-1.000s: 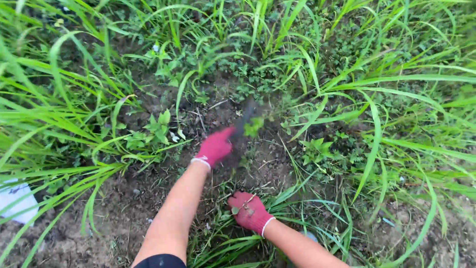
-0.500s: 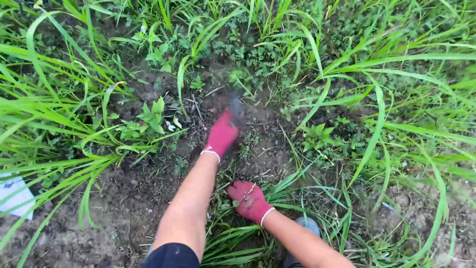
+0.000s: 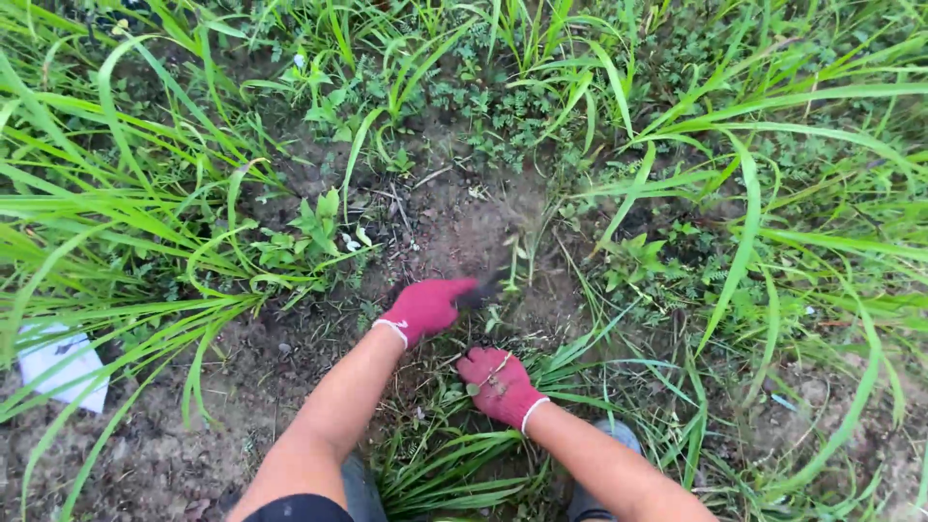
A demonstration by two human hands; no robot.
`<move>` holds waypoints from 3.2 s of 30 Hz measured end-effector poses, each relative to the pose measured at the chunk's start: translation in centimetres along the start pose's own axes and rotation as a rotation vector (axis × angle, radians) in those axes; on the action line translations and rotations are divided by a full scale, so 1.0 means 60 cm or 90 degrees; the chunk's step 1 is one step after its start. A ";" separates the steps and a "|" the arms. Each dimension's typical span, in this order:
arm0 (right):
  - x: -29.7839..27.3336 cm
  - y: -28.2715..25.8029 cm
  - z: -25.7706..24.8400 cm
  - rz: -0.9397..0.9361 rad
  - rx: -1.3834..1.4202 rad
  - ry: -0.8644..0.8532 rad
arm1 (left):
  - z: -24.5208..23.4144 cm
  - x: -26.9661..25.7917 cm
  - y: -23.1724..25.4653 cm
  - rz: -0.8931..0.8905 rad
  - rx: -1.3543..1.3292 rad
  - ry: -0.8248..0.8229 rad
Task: Using a hand sickle to remove weeds from around plants in a garden.
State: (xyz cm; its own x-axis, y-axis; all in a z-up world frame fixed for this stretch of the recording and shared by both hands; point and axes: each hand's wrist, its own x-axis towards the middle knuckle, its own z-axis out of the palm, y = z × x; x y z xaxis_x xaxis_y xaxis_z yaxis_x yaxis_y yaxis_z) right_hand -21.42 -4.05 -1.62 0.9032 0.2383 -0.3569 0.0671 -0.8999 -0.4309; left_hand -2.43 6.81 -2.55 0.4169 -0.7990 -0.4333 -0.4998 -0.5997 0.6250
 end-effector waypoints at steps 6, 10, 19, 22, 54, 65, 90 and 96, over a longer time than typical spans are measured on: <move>-0.005 0.006 0.012 0.013 0.000 0.003 | 0.022 0.014 -0.013 -0.101 -0.014 0.085; -0.021 0.013 -0.041 -0.023 0.083 0.104 | -0.028 0.016 0.010 -0.076 0.046 -0.018; -0.066 0.092 0.030 0.054 -0.031 0.340 | 0.028 0.183 0.050 -0.304 -0.149 0.355; -0.066 0.115 0.046 0.051 -0.041 0.357 | 0.021 0.186 0.040 0.040 -0.090 0.151; -0.071 0.113 0.057 0.034 -0.020 0.290 | -0.009 0.235 0.093 0.048 -0.001 0.086; -0.048 0.119 0.032 0.001 -0.044 0.363 | -0.014 0.228 0.039 -0.004 -0.158 0.139; -0.070 0.109 0.048 0.025 -0.059 0.352 | -0.069 0.183 0.204 -0.246 -0.628 0.371; -0.070 0.111 0.072 0.034 -0.059 0.363 | 0.054 0.248 0.129 0.091 -0.024 0.020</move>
State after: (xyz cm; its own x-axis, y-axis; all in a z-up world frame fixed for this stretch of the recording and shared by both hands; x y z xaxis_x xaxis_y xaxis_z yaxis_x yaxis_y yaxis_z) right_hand -26.61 -9.47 -6.54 0.9903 -0.0200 0.1378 0.0285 -0.9397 -0.3407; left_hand -2.56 -9.87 -6.26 0.3676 -0.8742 -0.3172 -0.5267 -0.4769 0.7037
